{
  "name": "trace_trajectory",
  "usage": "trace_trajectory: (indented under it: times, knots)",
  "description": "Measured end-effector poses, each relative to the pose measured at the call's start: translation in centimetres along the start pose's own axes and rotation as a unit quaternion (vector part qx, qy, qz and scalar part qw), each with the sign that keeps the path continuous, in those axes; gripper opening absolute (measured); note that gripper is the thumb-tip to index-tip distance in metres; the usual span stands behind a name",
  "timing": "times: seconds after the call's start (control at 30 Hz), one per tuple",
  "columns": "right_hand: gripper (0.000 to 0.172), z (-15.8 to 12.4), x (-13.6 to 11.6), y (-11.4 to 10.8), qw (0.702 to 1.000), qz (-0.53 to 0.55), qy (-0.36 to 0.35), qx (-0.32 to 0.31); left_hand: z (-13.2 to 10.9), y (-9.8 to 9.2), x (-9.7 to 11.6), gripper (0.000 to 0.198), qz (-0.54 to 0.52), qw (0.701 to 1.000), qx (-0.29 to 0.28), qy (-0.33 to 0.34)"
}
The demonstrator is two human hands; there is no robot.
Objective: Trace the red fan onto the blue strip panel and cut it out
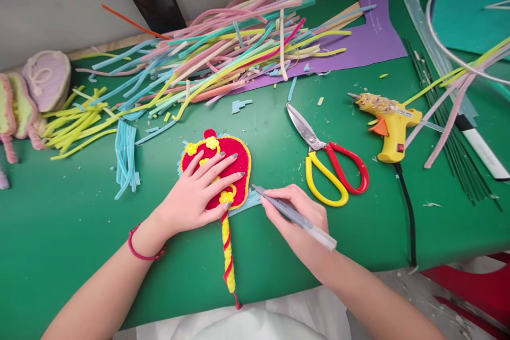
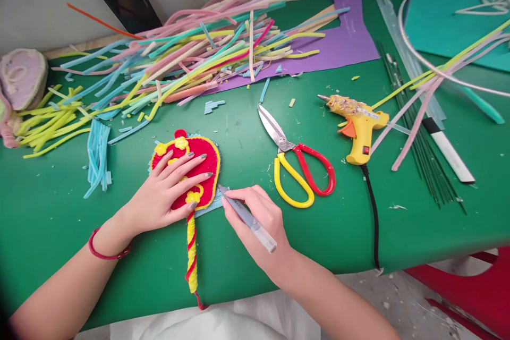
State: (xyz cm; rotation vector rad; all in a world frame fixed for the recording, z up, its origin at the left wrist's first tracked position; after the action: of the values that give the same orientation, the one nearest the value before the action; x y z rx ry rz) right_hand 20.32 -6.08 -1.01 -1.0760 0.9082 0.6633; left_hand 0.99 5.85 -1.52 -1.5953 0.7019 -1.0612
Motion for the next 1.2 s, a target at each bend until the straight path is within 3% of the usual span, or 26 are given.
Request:
trace_trajectory:
  times: [0.27, 0.97, 1.2]
  knots:
    - [0.015, 0.05, 0.08, 0.33, 0.997, -0.015, -0.071, 0.031, 0.00, -0.02, -0.04, 0.054, 0.005, 1.000, 0.002, 0.006]
    - [0.016, 0.23, -0.15, 0.33, 0.997, -0.026, -0.067, 0.007, 0.00, 0.02, -0.02, 0.056, 0.014, 1.000, 0.001, 0.009]
    - [0.016, 0.16, -0.19, 0.29, 0.994, -0.037, -0.102, -0.008, -0.02, 0.08, -0.02, 0.055, 0.024, 1.000, 0.004, 0.015]
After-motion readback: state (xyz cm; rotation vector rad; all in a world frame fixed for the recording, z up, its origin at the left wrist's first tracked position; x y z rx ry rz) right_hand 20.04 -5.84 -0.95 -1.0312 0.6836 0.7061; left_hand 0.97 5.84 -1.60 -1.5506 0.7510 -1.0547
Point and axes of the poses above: each hand's wrist, its own z-axis towards the middle knuckle, its own y-axis out of the palm, x = y × z, the point moved 1 cm from there along z, towards the middle knuckle, and after that the axes turned 1 degree about -y, right-handed, at the moved point
